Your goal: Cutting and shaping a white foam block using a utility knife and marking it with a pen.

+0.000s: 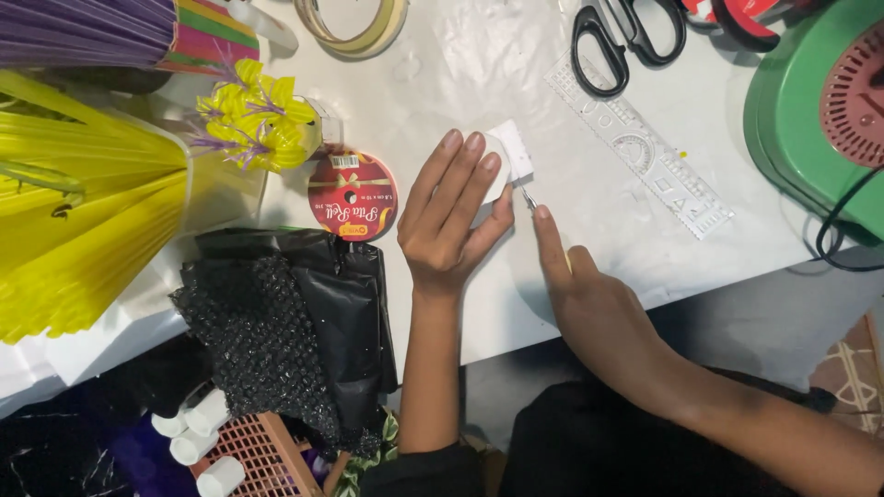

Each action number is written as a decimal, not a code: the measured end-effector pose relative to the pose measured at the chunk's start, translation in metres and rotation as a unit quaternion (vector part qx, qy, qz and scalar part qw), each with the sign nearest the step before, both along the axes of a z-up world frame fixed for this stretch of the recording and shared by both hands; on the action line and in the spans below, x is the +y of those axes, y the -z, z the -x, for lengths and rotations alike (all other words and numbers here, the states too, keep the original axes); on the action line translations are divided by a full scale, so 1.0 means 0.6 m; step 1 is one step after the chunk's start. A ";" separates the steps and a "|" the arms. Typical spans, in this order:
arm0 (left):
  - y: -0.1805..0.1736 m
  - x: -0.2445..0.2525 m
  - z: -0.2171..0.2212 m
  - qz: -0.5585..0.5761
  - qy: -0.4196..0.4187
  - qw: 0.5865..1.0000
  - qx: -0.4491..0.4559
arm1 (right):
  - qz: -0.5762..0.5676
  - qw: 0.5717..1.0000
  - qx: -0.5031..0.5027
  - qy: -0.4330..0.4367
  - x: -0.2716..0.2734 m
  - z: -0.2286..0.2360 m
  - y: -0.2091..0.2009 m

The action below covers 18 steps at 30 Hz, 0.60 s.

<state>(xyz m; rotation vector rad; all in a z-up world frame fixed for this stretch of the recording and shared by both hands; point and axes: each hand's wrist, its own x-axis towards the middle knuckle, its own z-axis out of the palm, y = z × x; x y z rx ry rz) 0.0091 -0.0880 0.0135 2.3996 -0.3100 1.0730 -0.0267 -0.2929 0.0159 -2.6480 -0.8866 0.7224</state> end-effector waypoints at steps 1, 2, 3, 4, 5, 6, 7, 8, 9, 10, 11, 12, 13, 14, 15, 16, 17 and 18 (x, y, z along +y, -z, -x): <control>0.000 0.000 0.000 0.001 -0.001 1.000 0.001 | 0.001 1.000 0.001 -0.001 -0.005 0.004 -0.005; 0.001 0.001 0.000 0.000 0.002 1.000 0.001 | -0.026 1.000 0.004 -0.001 -0.010 0.007 -0.009; 0.002 0.002 0.000 0.000 0.004 1.000 0.001 | -0.052 0.999 0.007 -0.002 -0.014 0.009 -0.014; 0.002 0.003 0.000 0.000 0.002 1.000 0.002 | -0.052 0.999 0.009 -0.003 -0.012 0.007 -0.019; 0.003 0.003 0.000 0.001 0.001 1.000 0.001 | -0.045 0.998 0.039 0.001 -0.010 0.004 -0.023; 0.004 0.003 -0.001 0.002 0.000 1.000 0.001 | -0.038 0.997 0.068 0.005 -0.009 0.001 -0.028; 0.004 0.002 -0.002 0.003 0.000 1.000 0.003 | -0.036 0.997 0.070 0.005 -0.007 -0.002 -0.031; 0.004 0.002 -0.003 0.009 -0.002 1.000 0.004 | -0.026 0.996 0.081 -0.003 -0.005 -0.006 -0.034; 0.005 0.002 -0.003 0.014 -0.004 1.000 0.007 | -0.016 0.995 0.094 -0.011 -0.002 -0.008 -0.037; 0.005 0.002 -0.004 0.016 -0.005 1.000 0.010 | -0.014 0.995 0.097 -0.011 -0.001 -0.006 -0.030; 0.006 0.003 -0.006 0.023 -0.003 1.000 0.010 | -0.010 0.997 0.075 -0.015 -0.001 -0.004 -0.023; 0.006 0.003 -0.008 0.030 -0.001 1.000 0.009 | -0.005 0.998 0.053 -0.019 0.000 -0.002 -0.016; 0.007 0.003 -0.009 0.032 -0.001 0.999 0.012 | -0.003 0.998 0.056 -0.019 0.003 -0.006 -0.015; 0.008 0.004 -0.010 0.034 0.000 0.999 0.010 | 0.027 0.993 0.111 0.002 0.006 -0.010 -0.014; 0.008 0.004 -0.011 0.035 0.001 0.999 0.009 | 0.055 0.984 0.166 0.022 0.009 -0.015 -0.013; 0.009 0.005 -0.011 0.037 0.000 0.999 0.011 | 0.057 0.984 0.169 0.021 0.010 -0.018 -0.011; 0.010 0.006 -0.011 0.039 0.002 0.999 0.016 | 0.063 0.982 0.177 0.019 0.011 -0.022 -0.009; 0.011 0.007 -0.011 0.041 0.004 0.999 0.020 | 0.069 0.980 0.186 0.017 0.013 -0.025 -0.008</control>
